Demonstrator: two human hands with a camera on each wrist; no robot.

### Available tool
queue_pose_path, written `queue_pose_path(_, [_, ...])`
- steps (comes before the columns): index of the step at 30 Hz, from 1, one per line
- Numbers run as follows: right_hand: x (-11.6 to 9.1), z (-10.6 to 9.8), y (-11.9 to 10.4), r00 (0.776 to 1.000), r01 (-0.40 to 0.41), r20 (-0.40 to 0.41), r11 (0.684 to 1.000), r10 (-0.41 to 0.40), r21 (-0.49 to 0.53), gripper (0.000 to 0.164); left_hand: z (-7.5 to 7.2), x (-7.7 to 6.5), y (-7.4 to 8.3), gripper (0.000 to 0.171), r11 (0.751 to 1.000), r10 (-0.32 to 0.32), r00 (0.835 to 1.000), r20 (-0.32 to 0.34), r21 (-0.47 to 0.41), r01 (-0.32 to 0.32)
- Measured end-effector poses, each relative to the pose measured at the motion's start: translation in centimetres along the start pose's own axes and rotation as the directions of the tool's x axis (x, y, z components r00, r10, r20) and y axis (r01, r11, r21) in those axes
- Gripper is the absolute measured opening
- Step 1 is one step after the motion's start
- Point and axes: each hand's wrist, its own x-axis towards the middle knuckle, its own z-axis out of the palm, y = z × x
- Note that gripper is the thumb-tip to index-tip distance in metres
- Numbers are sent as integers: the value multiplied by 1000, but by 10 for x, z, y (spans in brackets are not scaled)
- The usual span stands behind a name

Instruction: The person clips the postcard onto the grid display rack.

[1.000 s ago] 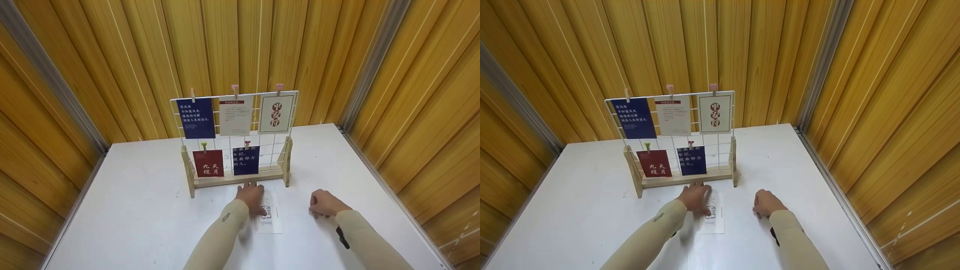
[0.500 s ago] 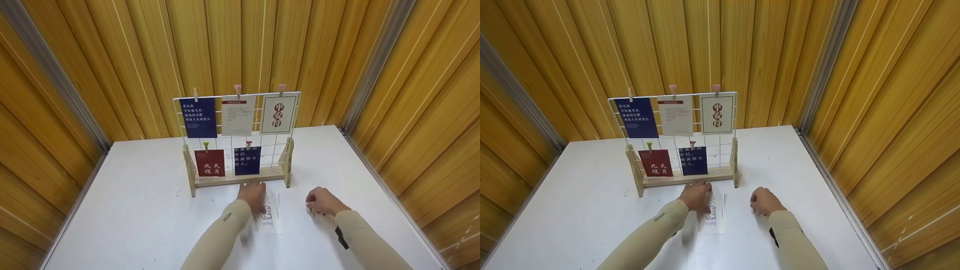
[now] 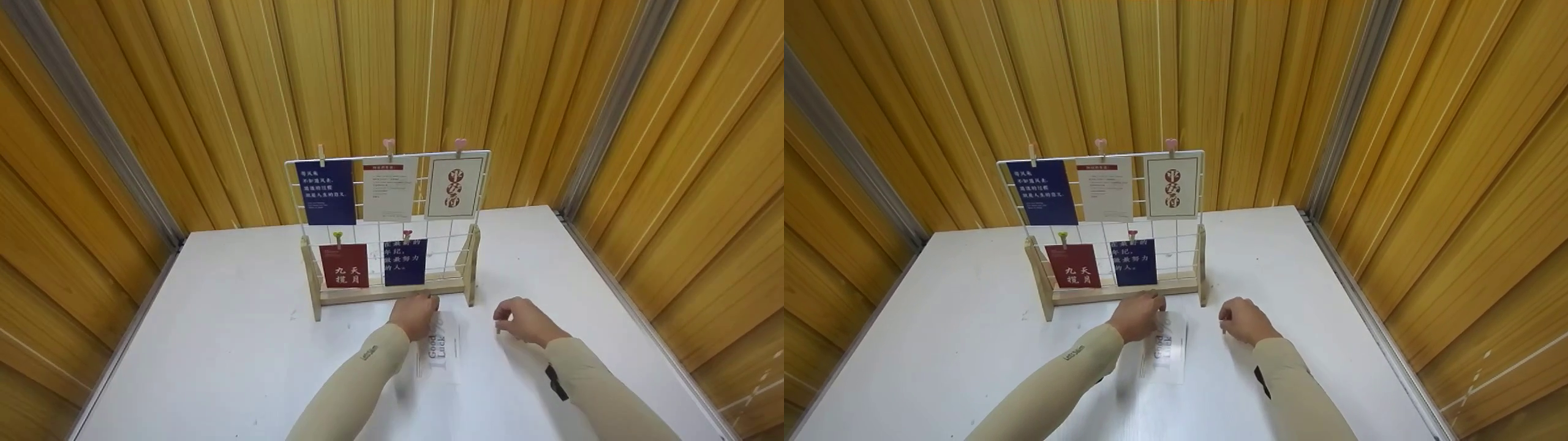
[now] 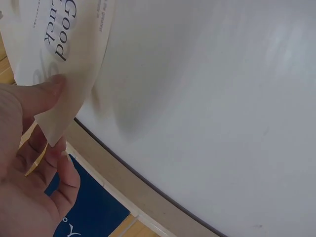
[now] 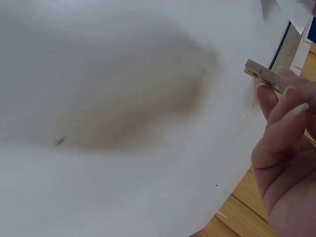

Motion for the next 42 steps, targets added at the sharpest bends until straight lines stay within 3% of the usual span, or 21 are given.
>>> queue_pose_path(5, [5, -7, -8, 993, 109, -43, 992, -112, -64, 8, -10, 3, -4, 22, 999, 34, 998, -47, -8, -34])
queue_pose_path(9, [7, -11, -13, 989, 138, -39, 987, -141, -80, 8, -19, 6, -6, 26, 999, 40, 998, -40, -34, -42])
queue_pose_path(18, [9, -21, -19, 991, 107, -66, 991, -113, -84, 9, -39, 17, -8, 32, 994, 99, 994, -53, -33, -101])
queue_pose_path(28, [5, -16, -20, 985, 86, -143, 995, -92, -44, 7, -57, 21, -6, 31, 985, 119, 993, -18, -124, -120])
queue_pose_path(38, [-1, -15, -18, 973, 100, -207, 994, -107, -44, 4, -68, 23, -5, 23, 986, 119, 993, 25, -121, -115])
queue_pose_path(42, [-2, -18, -19, 970, 109, -213, 993, -117, -49, 5, -73, 25, -5, 23, 982, 100, 994, 53, -167, -90])
